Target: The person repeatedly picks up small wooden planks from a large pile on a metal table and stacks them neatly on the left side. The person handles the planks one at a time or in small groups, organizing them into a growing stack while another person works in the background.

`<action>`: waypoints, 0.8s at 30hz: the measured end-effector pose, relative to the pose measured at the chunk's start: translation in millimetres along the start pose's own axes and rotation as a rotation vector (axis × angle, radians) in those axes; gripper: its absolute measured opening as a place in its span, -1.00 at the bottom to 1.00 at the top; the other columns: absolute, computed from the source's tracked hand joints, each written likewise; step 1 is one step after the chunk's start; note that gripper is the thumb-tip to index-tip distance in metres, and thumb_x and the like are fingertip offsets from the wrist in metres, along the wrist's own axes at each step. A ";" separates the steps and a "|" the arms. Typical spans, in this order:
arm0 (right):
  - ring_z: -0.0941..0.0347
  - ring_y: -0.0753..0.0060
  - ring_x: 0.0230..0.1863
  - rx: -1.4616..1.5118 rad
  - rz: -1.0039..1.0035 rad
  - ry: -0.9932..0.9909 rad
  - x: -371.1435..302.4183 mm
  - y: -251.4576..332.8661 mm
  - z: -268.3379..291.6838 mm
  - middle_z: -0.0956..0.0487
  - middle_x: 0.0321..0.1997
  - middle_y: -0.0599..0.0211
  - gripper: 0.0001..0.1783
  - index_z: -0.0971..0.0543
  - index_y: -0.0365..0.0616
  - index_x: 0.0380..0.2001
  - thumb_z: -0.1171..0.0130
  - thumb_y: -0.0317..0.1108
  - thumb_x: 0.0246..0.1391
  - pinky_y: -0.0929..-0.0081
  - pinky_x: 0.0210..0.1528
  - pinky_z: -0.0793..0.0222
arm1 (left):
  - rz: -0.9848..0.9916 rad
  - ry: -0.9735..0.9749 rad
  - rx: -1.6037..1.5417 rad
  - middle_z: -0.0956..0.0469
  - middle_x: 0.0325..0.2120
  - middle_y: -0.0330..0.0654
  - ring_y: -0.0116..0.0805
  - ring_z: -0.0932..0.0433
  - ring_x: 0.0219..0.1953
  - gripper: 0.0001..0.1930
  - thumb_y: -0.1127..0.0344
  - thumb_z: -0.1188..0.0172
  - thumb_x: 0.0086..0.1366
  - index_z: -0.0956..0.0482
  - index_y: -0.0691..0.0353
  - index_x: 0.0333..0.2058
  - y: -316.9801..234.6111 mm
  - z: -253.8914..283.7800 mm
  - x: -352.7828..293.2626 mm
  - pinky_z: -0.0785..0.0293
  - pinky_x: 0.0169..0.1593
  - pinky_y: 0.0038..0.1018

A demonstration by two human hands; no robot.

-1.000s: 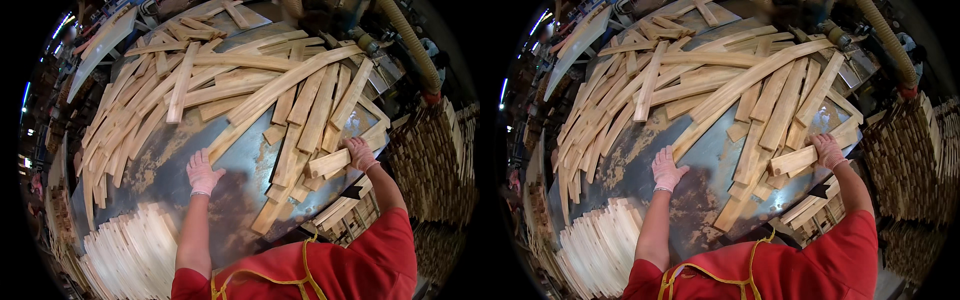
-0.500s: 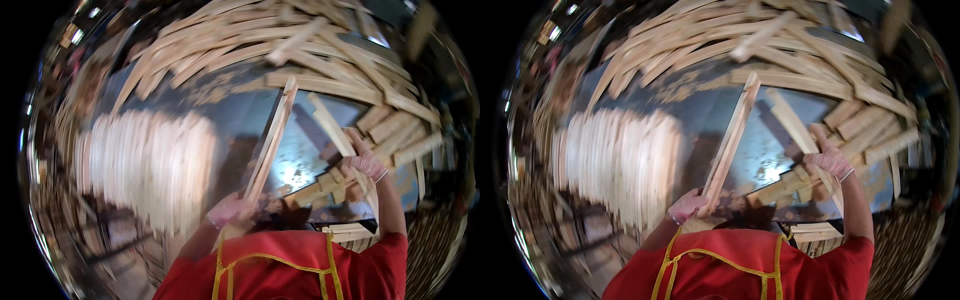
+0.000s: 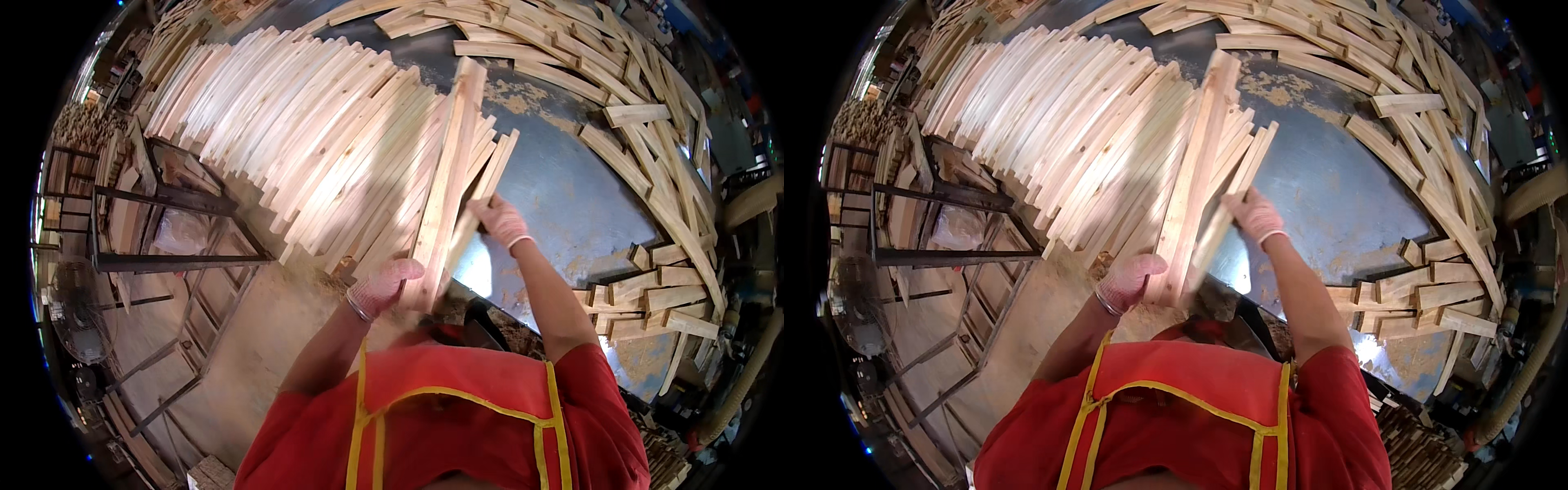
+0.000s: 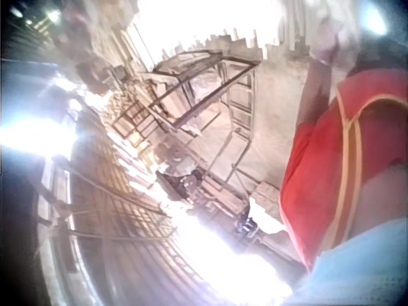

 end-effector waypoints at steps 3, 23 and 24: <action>-0.59 0.34 -0.15 0.069 0.015 0.067 -10.5 12.1 -16.8 -0.70 -0.02 0.00 -0.26 -0.54 -0.34 0.19 -0.28 0.15 0.28 0.40 -0.04 -0.55 | -0.070 -0.177 0.080 -0.69 -0.06 0.01 -0.18 -0.72 -0.13 -0.37 0.24 -0.26 0.25 -0.50 0.46 0.25 -22.6 13.4 -0.8 -0.73 -0.05 -0.28; -0.14 -0.12 0.61 -0.995 -0.223 -0.381 42.2 -185.6 329.0 -0.15 0.67 0.09 0.30 -0.03 0.25 0.63 -0.61 -0.13 -0.10 -0.10 0.54 -0.19 | -0.267 -1.064 0.146 -0.71 -0.19 -0.18 -0.35 -0.69 -0.30 -0.62 0.17 -0.23 0.51 -0.62 0.34 0.11 -122.1 176.3 -12.9 -0.66 -0.26 -0.41; -0.15 -0.12 0.61 -0.969 -0.241 -0.317 54.2 -173.8 327.3 -0.13 0.68 0.09 0.30 -0.03 0.26 0.63 -0.61 -0.13 -0.10 -0.11 0.52 -0.20 | -0.288 -1.114 0.184 -0.71 -0.23 -0.19 -0.37 -0.68 -0.34 -0.63 0.15 -0.21 0.53 -0.62 0.33 0.09 -123.5 174.6 -18.5 -0.65 -0.30 -0.44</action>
Point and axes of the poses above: each hand's wrist, its own x-axis towards the middle knuckle, its own z-axis out of the back of the hand, y = z × x, the point moved 7 cm from there along x, towards the middle knuckle
